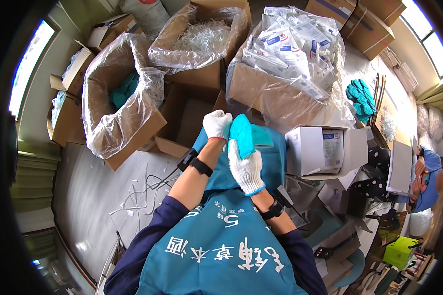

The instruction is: The person repeatedly picks up teal face masks, folds them, and places them into small white cardboard boxes. The person also handles white elastic strings and places them into the boxes. The workspace is cluttered with cardboard boxes and plastic packaging.

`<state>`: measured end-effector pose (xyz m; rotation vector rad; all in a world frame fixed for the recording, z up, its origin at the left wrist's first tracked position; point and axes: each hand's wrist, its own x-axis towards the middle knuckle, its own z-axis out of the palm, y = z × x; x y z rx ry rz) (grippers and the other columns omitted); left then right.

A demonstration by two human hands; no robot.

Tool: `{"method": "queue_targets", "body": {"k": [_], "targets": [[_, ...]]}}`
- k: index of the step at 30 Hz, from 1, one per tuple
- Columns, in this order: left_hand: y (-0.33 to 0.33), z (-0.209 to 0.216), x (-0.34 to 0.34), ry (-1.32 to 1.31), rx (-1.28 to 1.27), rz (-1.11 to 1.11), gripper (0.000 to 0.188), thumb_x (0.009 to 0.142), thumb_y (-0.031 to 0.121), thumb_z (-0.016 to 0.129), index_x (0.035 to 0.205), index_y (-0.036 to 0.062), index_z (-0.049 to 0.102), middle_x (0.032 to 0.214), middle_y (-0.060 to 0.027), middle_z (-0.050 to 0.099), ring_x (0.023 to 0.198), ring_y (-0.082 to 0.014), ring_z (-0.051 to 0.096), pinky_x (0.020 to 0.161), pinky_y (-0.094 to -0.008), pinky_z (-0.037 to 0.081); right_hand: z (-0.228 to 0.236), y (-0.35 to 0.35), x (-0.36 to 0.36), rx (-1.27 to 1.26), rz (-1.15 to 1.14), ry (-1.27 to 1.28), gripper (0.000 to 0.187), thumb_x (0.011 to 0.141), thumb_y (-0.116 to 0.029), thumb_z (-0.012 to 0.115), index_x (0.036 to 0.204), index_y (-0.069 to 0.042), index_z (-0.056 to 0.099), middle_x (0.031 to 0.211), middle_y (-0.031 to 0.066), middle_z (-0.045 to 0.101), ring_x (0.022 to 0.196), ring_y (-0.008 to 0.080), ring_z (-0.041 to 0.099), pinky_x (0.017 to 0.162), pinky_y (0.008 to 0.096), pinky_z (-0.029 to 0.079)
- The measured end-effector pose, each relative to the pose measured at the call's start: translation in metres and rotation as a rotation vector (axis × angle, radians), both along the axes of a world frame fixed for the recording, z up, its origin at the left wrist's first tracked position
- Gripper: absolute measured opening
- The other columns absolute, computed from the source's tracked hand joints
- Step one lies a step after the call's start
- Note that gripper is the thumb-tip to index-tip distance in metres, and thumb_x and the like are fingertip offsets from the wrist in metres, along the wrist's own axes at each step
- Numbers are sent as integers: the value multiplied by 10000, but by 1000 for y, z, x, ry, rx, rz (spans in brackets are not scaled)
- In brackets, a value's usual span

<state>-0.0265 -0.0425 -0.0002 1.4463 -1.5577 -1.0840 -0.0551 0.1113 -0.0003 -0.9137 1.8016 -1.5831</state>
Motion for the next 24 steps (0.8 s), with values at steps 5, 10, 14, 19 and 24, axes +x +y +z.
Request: {"method": "queue_targets", "body": {"k": [5,10,14,19,24], "targets": [[-72,-67,36,-418,-210,197,142,663,151,615,599,26,635,521,-156,542,463,-224,513,504,-377,417,72,41,26,206,95,-51,149,952,-170,676,975,-26,708,666,48,668,523,162,634,489,324,462],[-58,-12,20,-14,-94,91,180,702,140,625,589,4,599,510,-151,496,445,-174,476,474,-367,380,68,48,16,93,112,-451,234,977,-194,662,1158,-48,646,855,30,693,618,72,590,522,224,465],[-35,6,20,426,217,-146,417,866,322,739,583,35,634,521,37,506,463,-58,424,443,-272,322,69,29,2,189,27,-673,272,996,-293,639,1154,-71,630,884,47,686,650,80,608,534,228,481],[9,37,40,91,640,-424,609,900,632,630,773,38,669,593,32,494,477,-56,362,454,-251,258,32,25,-22,110,-19,-806,391,1009,-394,593,1159,-34,621,925,100,705,618,87,601,511,224,484],[21,20,48,287,417,-421,429,1020,404,574,879,22,710,641,53,528,535,-35,394,474,-237,281,34,28,-27,-20,-11,-872,635,1001,-618,428,1049,-18,629,784,83,656,532,120,550,453,236,440]]}}
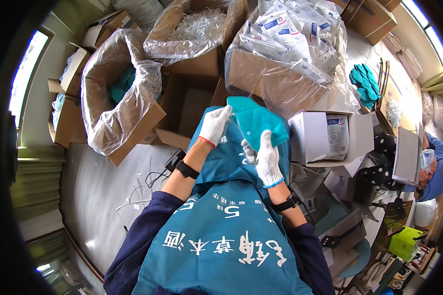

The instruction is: The person repeatedly picks up teal face masks, folds them, and places them into small white cardboard boxes. The person also handles white elastic strings and places them into the boxes. The workspace is cluttered with cardboard boxes and plastic packaging.

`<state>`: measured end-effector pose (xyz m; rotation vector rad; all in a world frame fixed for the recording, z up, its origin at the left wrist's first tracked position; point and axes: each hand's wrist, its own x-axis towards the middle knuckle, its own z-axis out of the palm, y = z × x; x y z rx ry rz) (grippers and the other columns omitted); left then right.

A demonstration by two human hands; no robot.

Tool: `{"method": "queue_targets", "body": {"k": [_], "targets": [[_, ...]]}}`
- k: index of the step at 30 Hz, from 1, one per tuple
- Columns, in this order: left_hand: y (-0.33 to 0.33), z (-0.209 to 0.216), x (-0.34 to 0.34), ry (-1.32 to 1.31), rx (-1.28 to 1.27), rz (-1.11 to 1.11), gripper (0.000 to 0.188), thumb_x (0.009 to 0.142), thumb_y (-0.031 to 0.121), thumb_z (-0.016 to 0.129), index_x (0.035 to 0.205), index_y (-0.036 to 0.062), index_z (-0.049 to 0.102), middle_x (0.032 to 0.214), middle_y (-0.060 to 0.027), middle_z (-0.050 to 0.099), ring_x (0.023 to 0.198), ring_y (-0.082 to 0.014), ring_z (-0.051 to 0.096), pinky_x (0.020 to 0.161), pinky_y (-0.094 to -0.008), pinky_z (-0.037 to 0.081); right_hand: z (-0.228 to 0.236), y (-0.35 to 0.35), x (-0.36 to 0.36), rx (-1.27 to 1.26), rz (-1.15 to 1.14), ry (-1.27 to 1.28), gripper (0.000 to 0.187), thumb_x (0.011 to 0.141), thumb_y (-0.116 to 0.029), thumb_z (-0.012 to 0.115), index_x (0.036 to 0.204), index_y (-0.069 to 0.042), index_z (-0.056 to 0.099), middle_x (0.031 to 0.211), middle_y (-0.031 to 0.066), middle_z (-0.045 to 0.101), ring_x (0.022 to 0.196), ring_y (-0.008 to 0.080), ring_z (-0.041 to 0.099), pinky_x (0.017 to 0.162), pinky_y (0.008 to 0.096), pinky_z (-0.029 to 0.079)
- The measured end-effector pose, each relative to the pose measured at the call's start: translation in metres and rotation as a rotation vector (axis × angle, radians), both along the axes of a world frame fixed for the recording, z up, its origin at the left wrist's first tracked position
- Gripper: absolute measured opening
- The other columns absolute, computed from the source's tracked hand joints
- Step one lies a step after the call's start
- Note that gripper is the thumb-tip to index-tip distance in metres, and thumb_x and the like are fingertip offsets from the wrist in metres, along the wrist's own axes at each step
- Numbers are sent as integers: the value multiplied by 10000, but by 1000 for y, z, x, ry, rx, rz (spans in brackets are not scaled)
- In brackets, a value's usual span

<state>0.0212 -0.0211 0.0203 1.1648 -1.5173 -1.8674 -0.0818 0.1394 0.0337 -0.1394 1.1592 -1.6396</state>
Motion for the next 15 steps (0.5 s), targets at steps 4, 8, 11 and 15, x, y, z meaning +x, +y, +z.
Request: {"method": "queue_targets", "body": {"k": [4,8,11,15], "targets": [[12,3,-8,89,-21,57,371,1023,344,582,939,13,728,658,48,551,555,-25,424,490,-220,315,-2,3,-15,-55,214,-57,771,979,-707,341,922,-6,659,711,86,627,496,139,531,447,259,437],[37,1,-23,303,144,101,302,1024,275,586,952,22,735,726,52,618,589,-31,484,511,-209,360,-4,-15,-6,234,211,142,618,984,-650,437,1062,-77,657,797,35,640,581,94,540,515,245,440],[38,3,-15,263,288,25,286,1022,247,590,930,20,738,771,30,656,641,-42,522,546,-216,399,-4,-12,-7,161,125,21,410,996,-480,568,1133,-100,642,871,13,655,619,68,543,491,228,416],[30,2,-1,144,307,-17,264,1008,242,613,889,38,733,728,21,647,571,-40,493,495,-205,361,10,-17,5,112,-58,100,223,965,-274,672,1122,-116,659,832,-25,644,627,70,553,518,247,446]]}}
